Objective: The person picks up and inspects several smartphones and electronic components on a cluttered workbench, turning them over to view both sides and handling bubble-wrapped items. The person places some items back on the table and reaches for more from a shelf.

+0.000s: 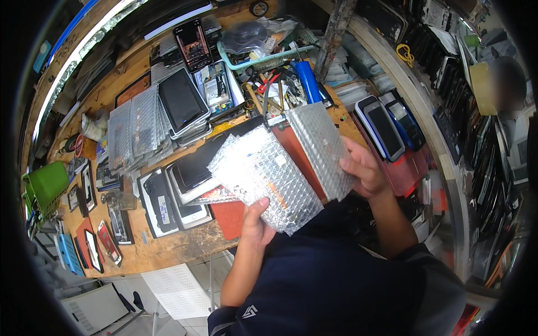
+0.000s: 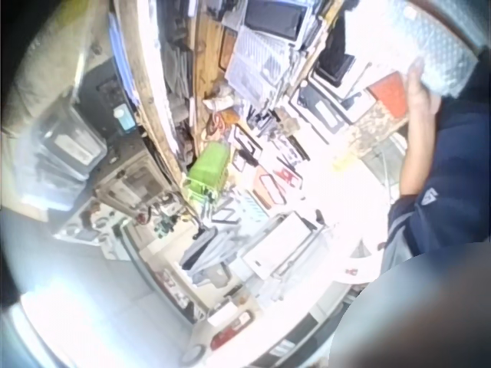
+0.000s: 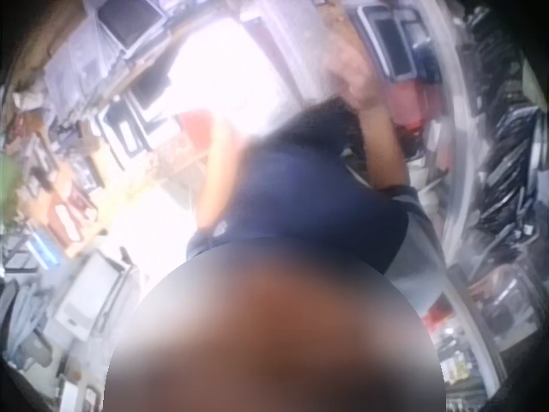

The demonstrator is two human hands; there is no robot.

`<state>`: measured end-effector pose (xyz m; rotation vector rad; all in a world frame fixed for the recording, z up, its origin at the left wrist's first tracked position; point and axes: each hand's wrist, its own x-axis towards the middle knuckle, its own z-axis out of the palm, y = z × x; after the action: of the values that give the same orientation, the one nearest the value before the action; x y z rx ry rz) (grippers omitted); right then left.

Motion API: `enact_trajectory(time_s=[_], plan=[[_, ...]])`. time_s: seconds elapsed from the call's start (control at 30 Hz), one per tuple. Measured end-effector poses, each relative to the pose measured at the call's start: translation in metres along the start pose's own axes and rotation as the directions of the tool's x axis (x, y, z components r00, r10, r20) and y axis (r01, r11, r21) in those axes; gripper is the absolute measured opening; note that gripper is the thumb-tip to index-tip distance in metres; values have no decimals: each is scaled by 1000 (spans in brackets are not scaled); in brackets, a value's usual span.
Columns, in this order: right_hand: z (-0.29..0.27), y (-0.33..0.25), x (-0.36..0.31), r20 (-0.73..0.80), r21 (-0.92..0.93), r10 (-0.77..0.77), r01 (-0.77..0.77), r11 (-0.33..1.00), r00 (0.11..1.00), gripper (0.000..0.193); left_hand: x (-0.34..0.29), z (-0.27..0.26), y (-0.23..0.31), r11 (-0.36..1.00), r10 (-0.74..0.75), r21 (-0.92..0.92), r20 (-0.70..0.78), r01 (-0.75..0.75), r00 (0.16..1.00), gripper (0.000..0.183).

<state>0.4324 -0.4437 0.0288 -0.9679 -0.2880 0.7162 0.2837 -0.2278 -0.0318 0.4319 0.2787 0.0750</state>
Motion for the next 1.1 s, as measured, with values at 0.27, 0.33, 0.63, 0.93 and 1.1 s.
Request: enact_trajectory(time_s=[0.27,0.33,0.63,0.93,1.1], plan=[[13,33,-1,66,-179,189,-175,968,980,39,-1,12,-3,983,63,176,-69,-50,996,72],[7,31,-1,18,-74,200,-198,977,980,38,-1,9,-3,994,54,104,-80,-46,995,71],[-4,27,1,-12,236,153,-146,961,988,51,0,11,-4,991,78,117,-89,-68,993,70],[-2,27,2,58,303,142,-153,941,988,49,1,11,-5,989,66,142,-116,-50,991,73],[4,18,17,-102,198,67,-45,979,993,43,-18,8,-6,990,105,107,-137,-90,985,78]])
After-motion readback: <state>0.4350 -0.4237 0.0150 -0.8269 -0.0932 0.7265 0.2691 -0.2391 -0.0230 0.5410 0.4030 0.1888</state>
